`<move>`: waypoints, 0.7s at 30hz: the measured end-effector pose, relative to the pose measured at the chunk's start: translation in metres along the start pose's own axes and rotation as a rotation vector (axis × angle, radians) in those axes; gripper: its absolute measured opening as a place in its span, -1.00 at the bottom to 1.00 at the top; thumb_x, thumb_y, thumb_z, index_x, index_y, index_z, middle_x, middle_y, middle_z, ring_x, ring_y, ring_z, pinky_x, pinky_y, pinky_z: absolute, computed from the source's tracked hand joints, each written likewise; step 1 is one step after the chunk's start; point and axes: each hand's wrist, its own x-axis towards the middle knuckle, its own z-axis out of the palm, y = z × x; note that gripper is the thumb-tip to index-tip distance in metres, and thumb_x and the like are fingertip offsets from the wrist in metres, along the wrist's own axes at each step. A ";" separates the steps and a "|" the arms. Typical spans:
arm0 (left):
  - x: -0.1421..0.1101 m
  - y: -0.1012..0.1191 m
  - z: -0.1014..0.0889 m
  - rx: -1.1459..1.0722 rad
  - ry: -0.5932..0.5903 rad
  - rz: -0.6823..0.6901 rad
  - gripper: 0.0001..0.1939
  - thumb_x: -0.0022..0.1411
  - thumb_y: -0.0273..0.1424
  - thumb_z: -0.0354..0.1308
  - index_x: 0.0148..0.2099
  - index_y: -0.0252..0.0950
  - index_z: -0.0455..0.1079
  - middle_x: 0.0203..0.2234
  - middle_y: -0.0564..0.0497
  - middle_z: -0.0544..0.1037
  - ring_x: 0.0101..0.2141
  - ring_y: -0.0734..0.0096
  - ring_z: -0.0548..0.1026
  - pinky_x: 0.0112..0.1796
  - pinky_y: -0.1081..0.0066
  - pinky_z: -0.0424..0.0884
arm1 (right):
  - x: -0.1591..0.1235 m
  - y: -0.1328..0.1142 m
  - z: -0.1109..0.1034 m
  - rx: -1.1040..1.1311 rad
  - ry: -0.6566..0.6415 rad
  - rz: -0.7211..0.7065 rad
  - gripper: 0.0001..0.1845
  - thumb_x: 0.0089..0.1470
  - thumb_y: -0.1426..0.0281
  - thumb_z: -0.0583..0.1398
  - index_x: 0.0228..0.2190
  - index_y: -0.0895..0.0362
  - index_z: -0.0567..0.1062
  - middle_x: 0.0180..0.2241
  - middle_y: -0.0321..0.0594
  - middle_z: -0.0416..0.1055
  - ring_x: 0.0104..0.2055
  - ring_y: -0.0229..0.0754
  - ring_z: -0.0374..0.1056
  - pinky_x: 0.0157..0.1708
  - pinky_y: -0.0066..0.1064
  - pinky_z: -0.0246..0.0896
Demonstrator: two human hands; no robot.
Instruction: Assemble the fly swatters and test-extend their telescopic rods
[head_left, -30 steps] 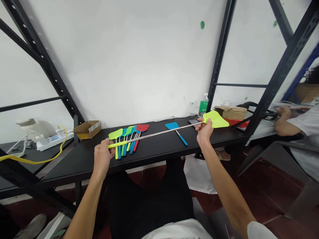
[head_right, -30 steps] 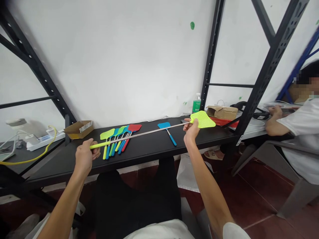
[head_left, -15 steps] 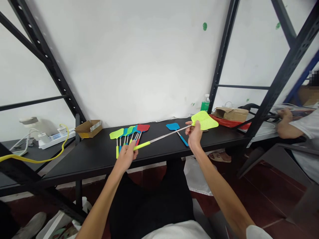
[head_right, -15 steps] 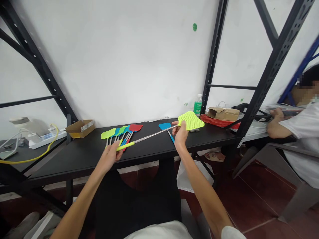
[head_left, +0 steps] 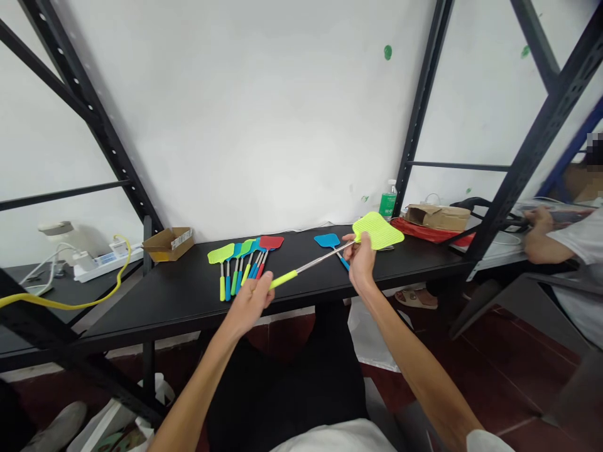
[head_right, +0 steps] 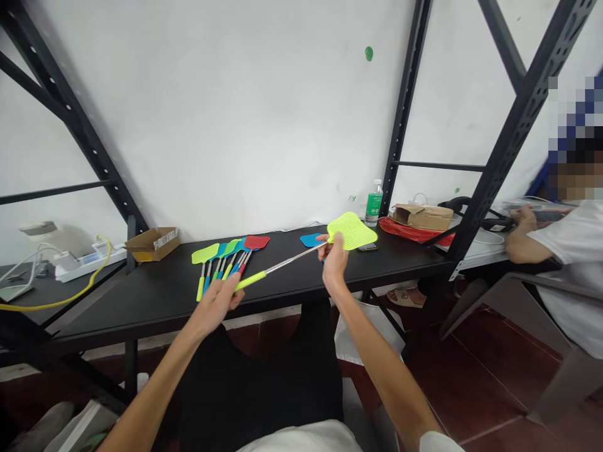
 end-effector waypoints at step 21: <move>0.004 -0.005 0.015 -0.073 -0.001 0.021 -0.57 0.36 -0.05 -0.08 -0.45 -0.23 0.10 -0.62 0.14 0.14 -0.61 0.51 0.08 -0.59 0.48 0.00 | -0.050 0.009 0.025 -0.047 -0.632 0.396 -0.50 0.13 -0.07 0.11 -0.35 0.12 0.48 -0.61 -0.34 0.29 -0.65 -0.35 0.17 -0.67 -0.52 0.04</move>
